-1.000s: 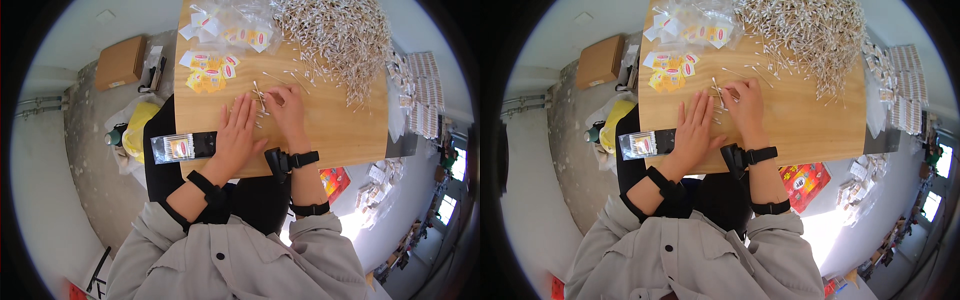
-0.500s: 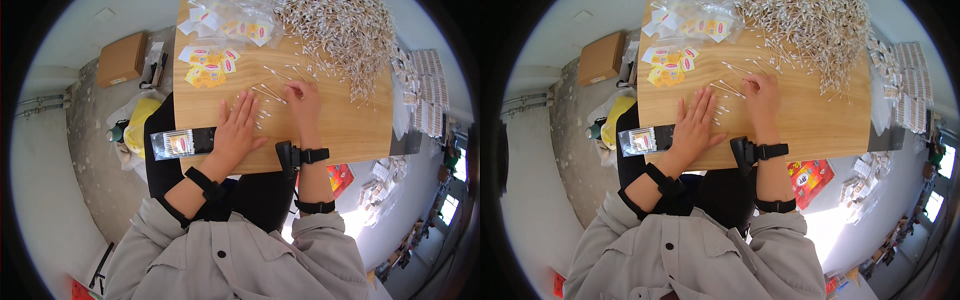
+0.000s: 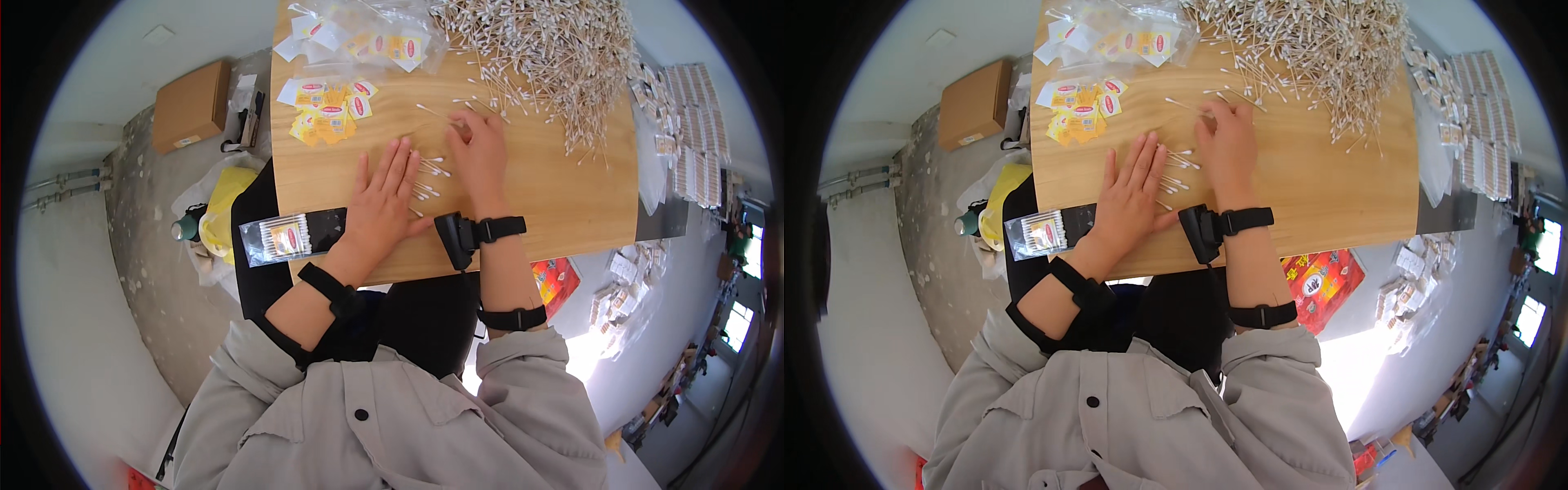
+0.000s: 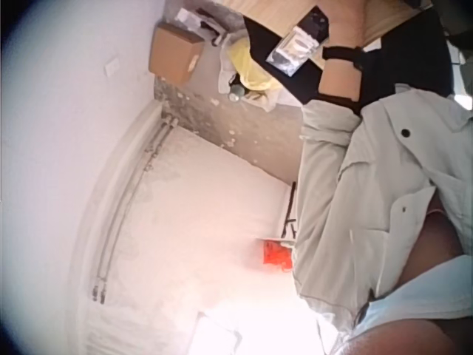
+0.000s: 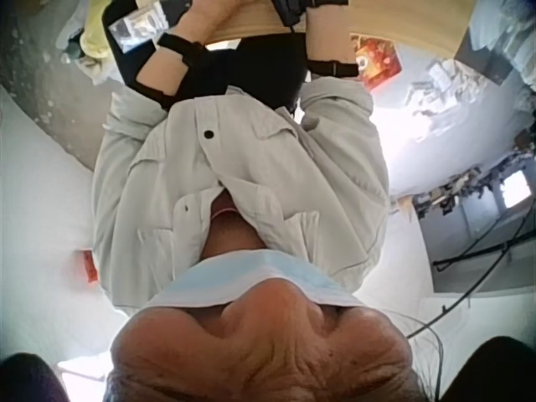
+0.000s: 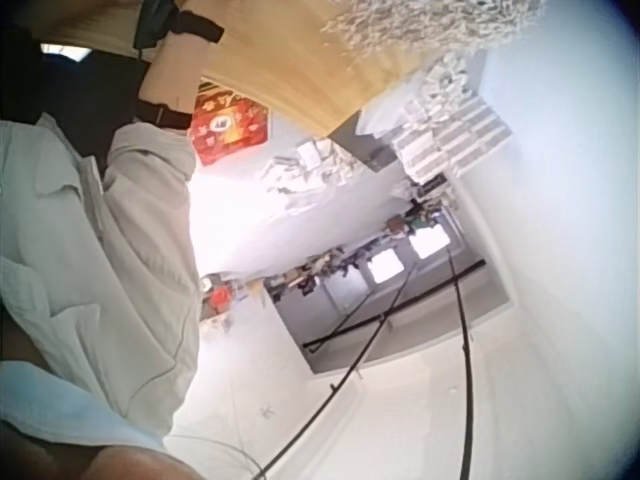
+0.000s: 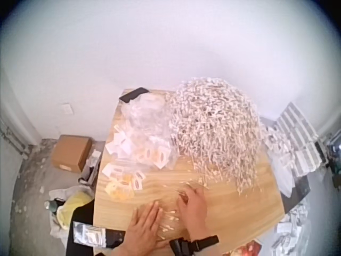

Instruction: The person sits at a wooden table and packs cotton swabs into small plastic bags. They open a bag, align a bundle of swabs on the table, insert them into the bag, and seal it. The process is repeated multiple times with a large pile of loose swabs and stacks of empty bags visible on the table.

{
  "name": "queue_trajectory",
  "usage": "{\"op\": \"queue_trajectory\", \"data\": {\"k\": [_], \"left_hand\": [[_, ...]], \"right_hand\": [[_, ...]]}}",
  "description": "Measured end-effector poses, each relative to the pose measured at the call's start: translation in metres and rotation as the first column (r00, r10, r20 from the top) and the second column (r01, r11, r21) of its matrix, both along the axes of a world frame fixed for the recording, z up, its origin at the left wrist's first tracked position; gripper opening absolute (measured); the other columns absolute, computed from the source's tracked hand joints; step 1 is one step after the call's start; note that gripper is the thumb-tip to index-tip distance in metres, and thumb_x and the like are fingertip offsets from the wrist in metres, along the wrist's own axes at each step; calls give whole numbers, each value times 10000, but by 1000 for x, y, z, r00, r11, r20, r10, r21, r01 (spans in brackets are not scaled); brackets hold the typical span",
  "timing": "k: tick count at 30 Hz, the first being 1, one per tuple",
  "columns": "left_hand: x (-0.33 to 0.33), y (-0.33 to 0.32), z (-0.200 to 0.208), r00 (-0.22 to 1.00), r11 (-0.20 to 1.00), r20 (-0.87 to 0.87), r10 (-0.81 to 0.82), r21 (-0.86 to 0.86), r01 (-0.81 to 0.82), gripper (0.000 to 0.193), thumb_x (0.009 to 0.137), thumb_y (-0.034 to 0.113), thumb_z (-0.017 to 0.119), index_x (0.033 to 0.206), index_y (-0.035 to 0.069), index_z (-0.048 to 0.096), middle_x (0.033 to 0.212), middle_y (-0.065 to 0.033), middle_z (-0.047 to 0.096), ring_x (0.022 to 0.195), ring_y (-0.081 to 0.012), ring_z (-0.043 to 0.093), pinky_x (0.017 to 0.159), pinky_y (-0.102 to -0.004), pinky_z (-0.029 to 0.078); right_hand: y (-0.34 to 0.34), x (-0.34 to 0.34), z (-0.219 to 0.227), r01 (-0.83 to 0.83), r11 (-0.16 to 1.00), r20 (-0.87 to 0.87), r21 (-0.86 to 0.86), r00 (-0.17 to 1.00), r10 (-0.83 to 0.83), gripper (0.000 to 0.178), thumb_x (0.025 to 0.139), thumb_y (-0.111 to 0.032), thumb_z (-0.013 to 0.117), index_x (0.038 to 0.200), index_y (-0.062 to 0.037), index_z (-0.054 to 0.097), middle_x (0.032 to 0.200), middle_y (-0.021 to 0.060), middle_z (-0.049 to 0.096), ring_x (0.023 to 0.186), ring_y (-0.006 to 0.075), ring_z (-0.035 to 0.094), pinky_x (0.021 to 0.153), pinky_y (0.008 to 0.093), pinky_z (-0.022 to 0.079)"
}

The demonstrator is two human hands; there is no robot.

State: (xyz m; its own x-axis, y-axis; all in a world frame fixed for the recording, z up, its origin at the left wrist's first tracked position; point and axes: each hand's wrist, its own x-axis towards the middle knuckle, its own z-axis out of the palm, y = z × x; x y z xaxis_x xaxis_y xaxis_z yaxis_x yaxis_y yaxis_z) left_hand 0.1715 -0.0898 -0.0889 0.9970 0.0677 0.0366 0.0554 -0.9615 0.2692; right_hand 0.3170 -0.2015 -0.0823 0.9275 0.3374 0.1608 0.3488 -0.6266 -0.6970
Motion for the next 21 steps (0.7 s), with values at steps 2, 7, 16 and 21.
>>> {"op": "queue_trajectory", "data": {"k": [2,7,16,21], "left_hand": [[-2,-3,0,1000,999,10,9,-31,-9,1027,736,575,700,1498,19,294,1585,-138,236,1484,-256,178,1185,-521,139],[-12,-3,-3,999,998,36,5,-60,-3,1021,728,552,716,1501,37,292,1582,-138,248,1472,-262,222,1169,-531,180],[-17,3,0,999,999,11,-42,-34,42,1016,756,543,694,1505,12,260,1594,-143,213,1475,-269,212,1181,-508,170],[-18,2,3,999,998,-6,-37,-55,36,1013,757,545,692,1500,5,266,1594,-149,210,1481,-278,191,1184,-509,162]], "right_hand": [[-2,5,-4,-26,997,-23,-78,999,24,151,807,-87,701,957,-104,698,922,82,564,765,218,614,708,341,518],[-18,-10,-5,-119,991,-130,64,983,126,190,765,-105,744,951,-113,704,900,66,569,762,205,620,704,325,523],[-35,-45,-6,-230,972,-74,35,970,232,169,759,-103,752,919,-129,707,900,49,583,786,215,626,685,330,522],[-34,-51,-1,-260,966,76,4,963,259,106,790,-100,735,888,-109,696,892,56,588,793,221,633,679,331,522]]}}
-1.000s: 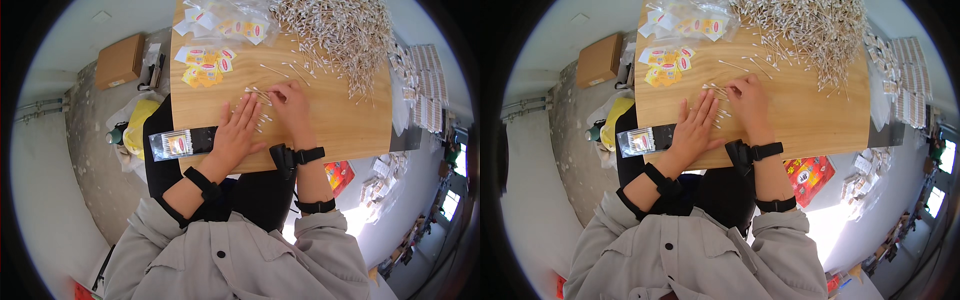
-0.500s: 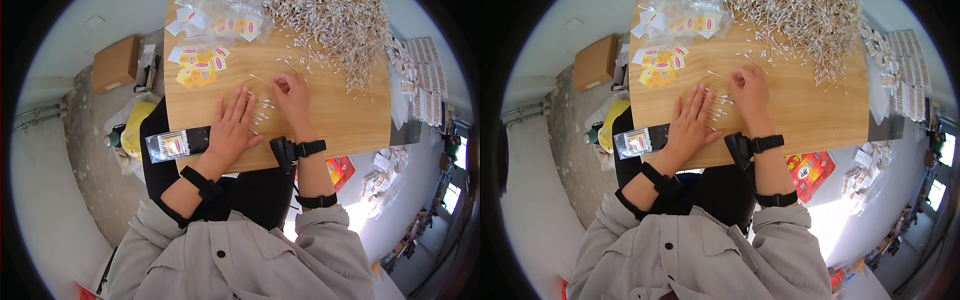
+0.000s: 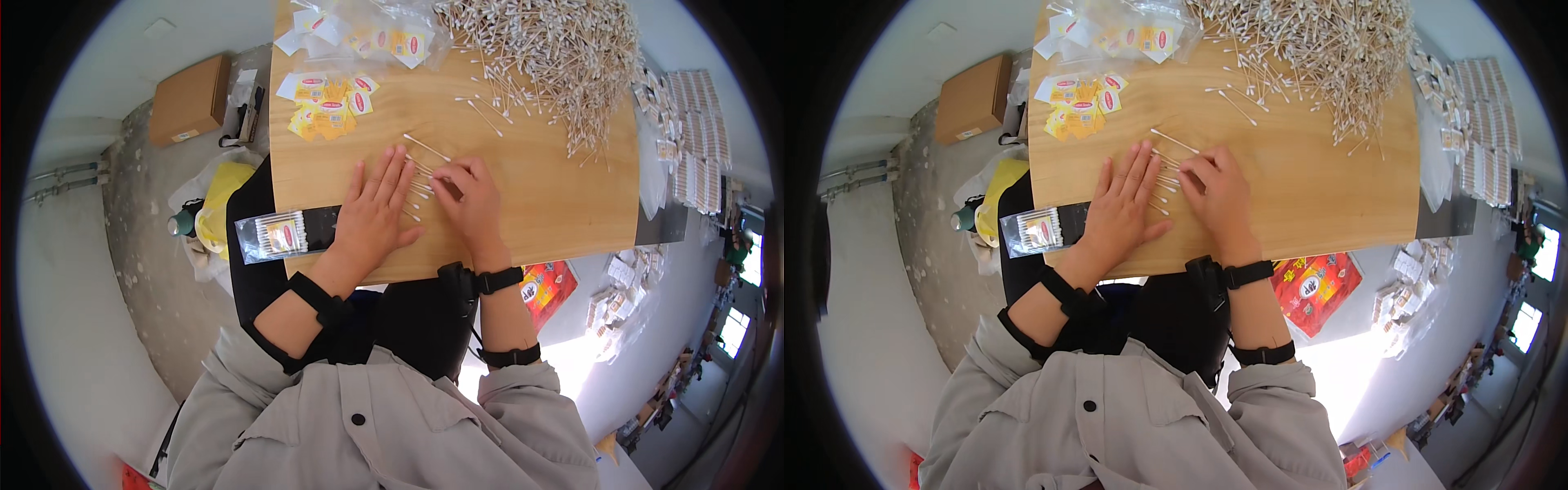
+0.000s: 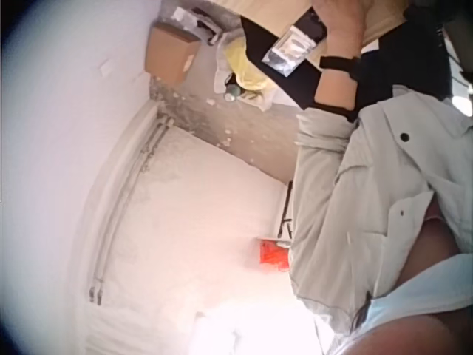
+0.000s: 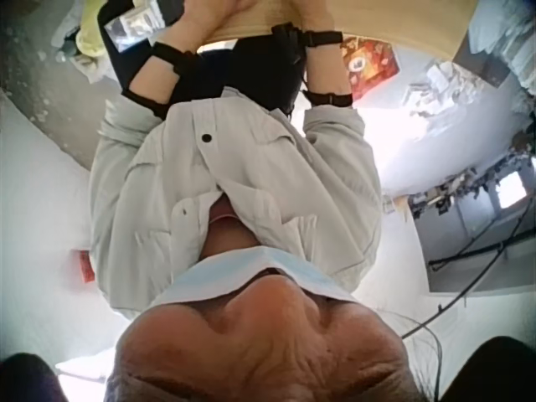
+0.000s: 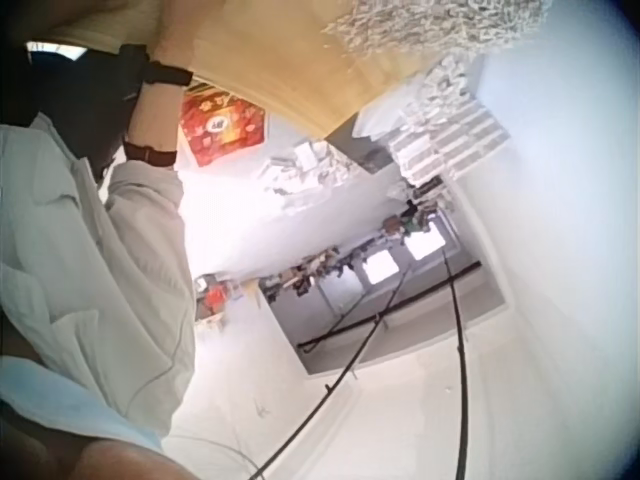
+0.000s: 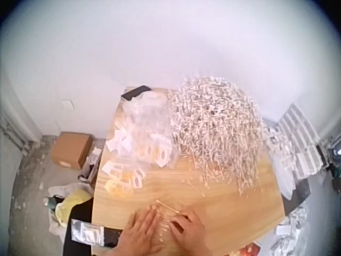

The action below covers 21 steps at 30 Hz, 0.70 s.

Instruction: The person sits at a wooden table and packs cotton swabs into small plastic bags. They open a bag, align a bundle of swabs on the table, insert them into the bag, and seal it. The process is repeated multiple times with a large pile of loose swabs and stacks of empty bags visible on the table.

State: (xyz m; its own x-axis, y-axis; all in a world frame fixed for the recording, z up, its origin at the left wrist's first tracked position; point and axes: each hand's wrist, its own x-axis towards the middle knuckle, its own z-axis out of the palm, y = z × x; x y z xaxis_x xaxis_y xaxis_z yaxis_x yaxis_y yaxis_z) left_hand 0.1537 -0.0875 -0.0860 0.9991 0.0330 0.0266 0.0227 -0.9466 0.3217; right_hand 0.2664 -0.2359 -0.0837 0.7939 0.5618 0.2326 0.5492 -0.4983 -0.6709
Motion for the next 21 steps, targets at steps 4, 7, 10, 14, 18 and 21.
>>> {"op": "queue_trajectory", "data": {"k": [4,7,10,14,18,21], "left_hand": [[0,-1,1,1000,1000,1,9,3,-9,1013,750,545,699,1499,11,275,1597,-146,203,1485,-282,178,1183,-516,154],[1,-1,4,1000,1000,-9,19,-3,-19,1016,741,546,706,1501,24,280,1599,-143,200,1486,-281,175,1180,-528,149],[1,-1,7,1000,1000,-18,16,13,-16,1018,737,548,710,1505,36,281,1598,-143,202,1486,-283,174,1175,-537,148],[-1,1,4,1000,1000,12,16,-8,-16,1033,728,539,725,1509,40,269,1592,-163,203,1485,-295,176,1170,-541,156],[-6,-2,3,995,995,49,87,-57,-84,1056,701,520,757,1506,39,273,1586,-167,212,1480,-283,195,1174,-530,166],[-11,3,3,992,990,42,116,-81,-112,1090,695,511,767,1516,29,235,1579,-202,204,1476,-339,184,1165,-541,176]], "right_hand": [[-3,-5,-6,84,991,-138,103,988,-70,97,797,-105,736,879,-87,688,884,61,586,797,221,632,675,326,514],[2,-5,-3,129,990,-217,56,969,-114,89,804,-106,725,882,-81,688,880,64,582,814,226,625,693,334,509],[6,-1,0,186,981,-192,54,966,-172,82,818,-97,695,899,-85,697,883,75,579,823,241,614,720,350,504],[16,12,-4,233,968,-31,95,973,-231,131,834,-73,648,951,-89,703,903,96,576,837,266,597,745,370,495],[14,18,-6,-4,999,-129,42,992,10,196,833,-52,630,1016,-84,693,942,126,568,893,288,585,751,369,492],[12,15,-10,-120,987,-112,107,985,131,220,830,-38,627,1039,-73,686,960,138,561,925,282,578,749,358,489]]}}
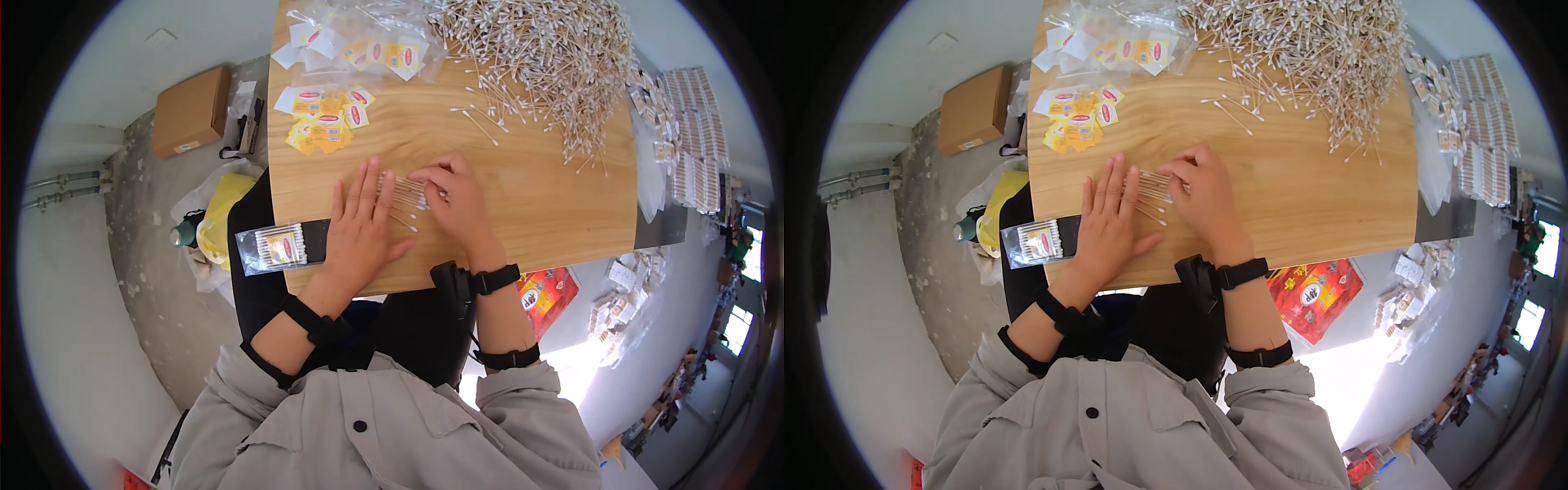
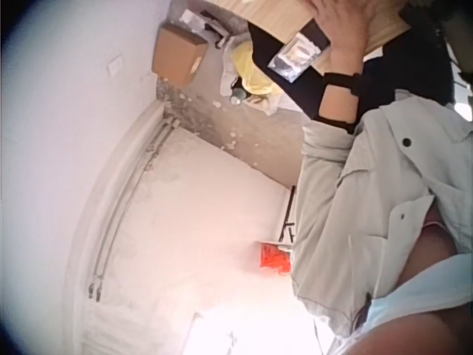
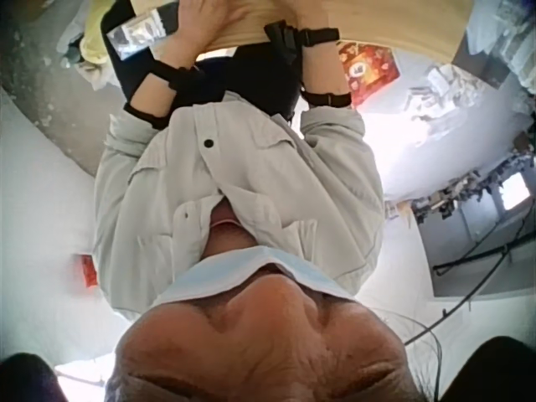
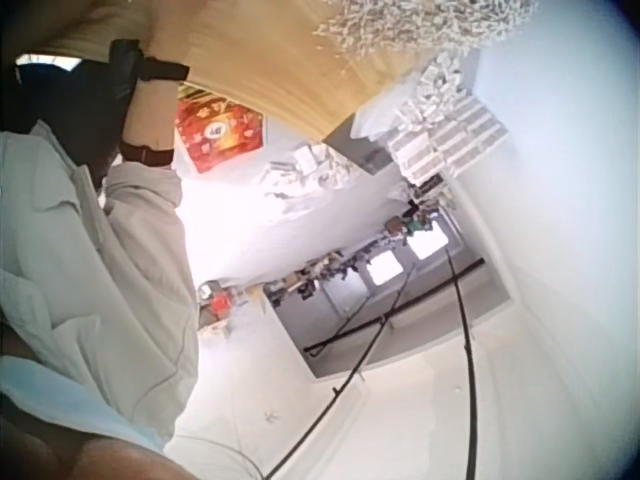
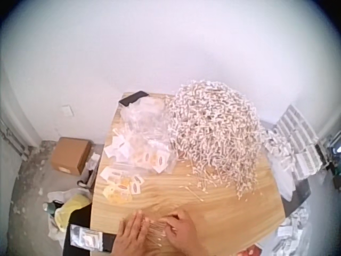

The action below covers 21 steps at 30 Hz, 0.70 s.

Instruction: The person sits at a wooden table and packs cotton swabs into small plastic bags. They open a bag, align a bundle of swabs on the table, insert them into the bag, and seal it. The process is repeated multiple times with a large pile of loose swabs and stacks of empty bags visible on the table.

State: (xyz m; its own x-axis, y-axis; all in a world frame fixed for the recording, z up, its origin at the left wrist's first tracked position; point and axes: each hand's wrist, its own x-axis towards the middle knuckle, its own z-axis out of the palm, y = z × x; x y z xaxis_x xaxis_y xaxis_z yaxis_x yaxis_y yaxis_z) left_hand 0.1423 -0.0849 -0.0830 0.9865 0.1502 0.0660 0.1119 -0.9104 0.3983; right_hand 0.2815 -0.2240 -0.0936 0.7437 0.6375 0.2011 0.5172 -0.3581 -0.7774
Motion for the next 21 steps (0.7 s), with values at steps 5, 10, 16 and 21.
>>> {"op": "queue_trajectory", "data": {"k": [5,10,16,21], "left_hand": [[7,-1,-2,999,999,30,-17,30,16,1078,677,473,790,1500,18,264,1577,-186,221,1472,-319,208,1165,-532,193],[10,-9,-3,996,995,-13,-84,44,84,1073,665,456,795,1488,0,279,1571,-177,246,1467,-307,228,1169,-518,200],[-4,-28,3,998,1000,-70,-8,-2,8,1067,678,478,779,1482,-18,282,1565,-210,242,1464,-348,218,1169,-520,195],[-9,-32,-4,999,1000,-34,22,5,-22,1052,705,501,759,1471,-44,288,1563,-236,228,1467,-374,196,1169,-543,174]], "right_hand": [[-5,17,-2,440,897,-47,34,897,-439,235,820,-40,656,1054,-57,669,987,127,550,954,241,578,749,341,487],[-20,58,-4,534,844,143,-49,840,-523,203,814,-83,698,1015,-99,668,978,105,549,848,231,611,713,343,498],[-22,52,-4,432,891,122,-143,901,-417,126,821,-113,701,942,-111,668,881,72,565,759,235,624,665,363,505],[-8,15,4,235,961,-45,-144,969,-243,112,830,-108,683,941,-99,665,872,92,560,774,277,607,683,378,504]]}}
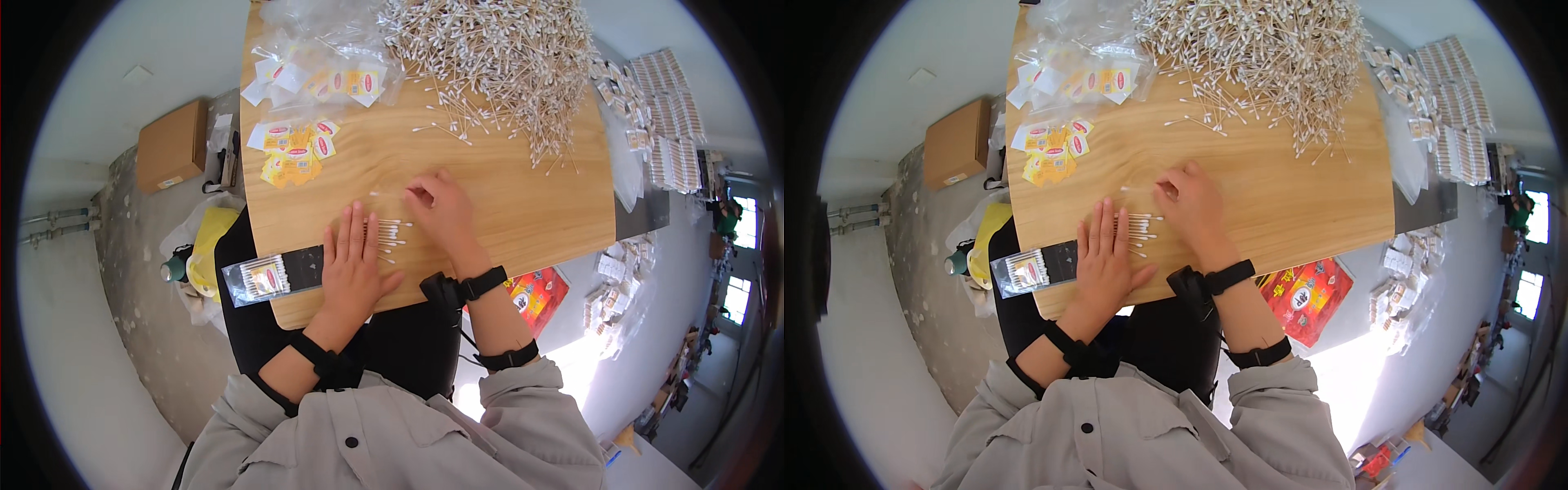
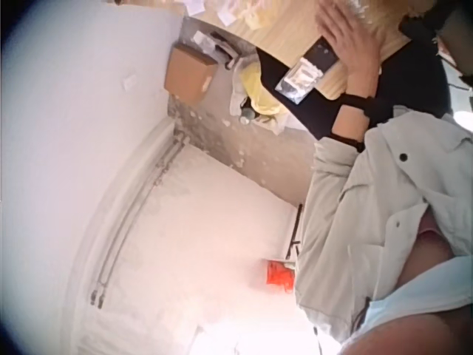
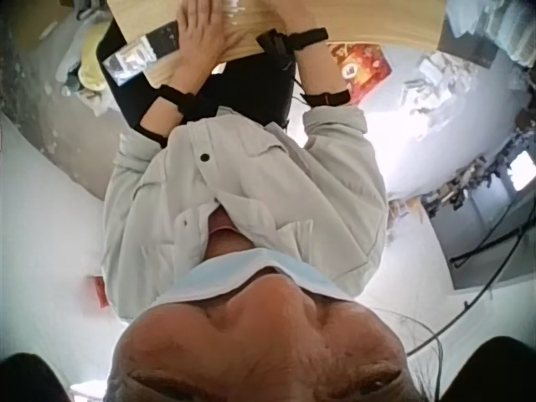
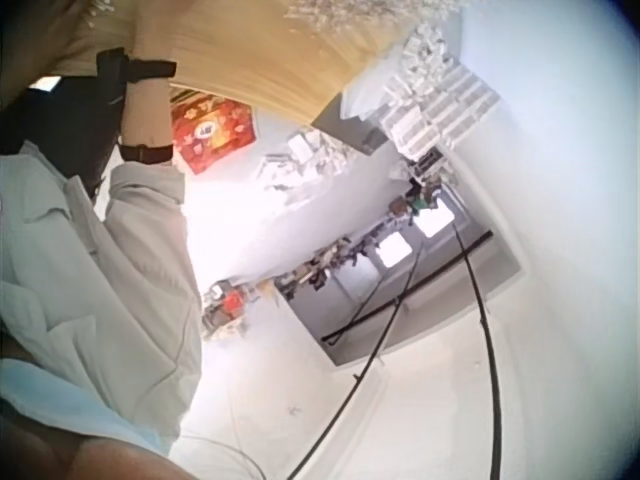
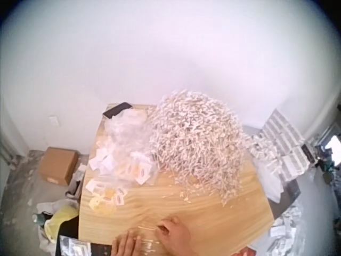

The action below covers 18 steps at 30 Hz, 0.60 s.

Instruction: The person sits at a wooden table and packs cotton swabs into small plastic bags. They open a bag, align a bundle of swabs on the table, insert them into the bag, and seal it. The process is repeated multiple times with a large pile of loose swabs and stacks of empty bags visible on the table.

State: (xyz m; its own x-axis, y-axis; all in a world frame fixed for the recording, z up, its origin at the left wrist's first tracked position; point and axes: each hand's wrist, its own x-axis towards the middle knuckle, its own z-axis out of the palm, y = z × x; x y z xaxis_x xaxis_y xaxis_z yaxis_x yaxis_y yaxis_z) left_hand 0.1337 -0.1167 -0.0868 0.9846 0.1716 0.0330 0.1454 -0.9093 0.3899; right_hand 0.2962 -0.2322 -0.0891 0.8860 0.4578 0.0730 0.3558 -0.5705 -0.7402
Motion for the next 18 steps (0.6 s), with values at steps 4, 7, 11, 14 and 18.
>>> {"op": "queue_trajectory", "data": {"k": [4,7,11,14,18], "left_hand": [[0,0,3,1000,1000,-22,0,30,1,1039,722,503,747,1473,-47,285,1566,-231,224,1472,-370,184,1170,-551,155],[3,2,2,1000,1000,-12,-19,22,19,1030,727,493,745,1474,-46,284,1570,-225,222,1474,-365,179,1173,-548,147],[4,1,4,1000,1000,5,-21,-9,21,1023,731,490,741,1473,-47,284,1571,-221,221,1475,-362,179,1172,-547,150],[-1,1,1,1000,1000,-2,-10,-14,9,1023,731,489,741,1473,-49,284,1570,-224,221,1474,-364,181,1171,-547,154],[1,2,3,1000,1000,23,-14,-22,15,1024,731,488,743,1473,-49,284,1568,-232,217,1473,-368,180,1174,-546,148]], "right_hand": [[18,32,11,229,971,107,71,966,-236,87,813,-87,687,900,-91,674,890,86,555,821,295,591,706,395,505],[25,66,7,224,975,367,1,906,-208,71,792,-75,696,859,-93,681,905,75,552,839,291,586,704,404,505],[25,80,9,81,990,502,-115,865,-12,77,761,-84,718,826,-105,682,891,74,555,834,287,587,701,403,503],[31,53,12,39,985,375,-171,926,28,84,745,-112,733,799,-97,671,871,75,560,830,288,588,709,395,501],[21,7,8,-115,990,200,-85,971,130,128,770,-127,730,893,-106,700,875,91,561,830,286,588,721,385,498]]}}
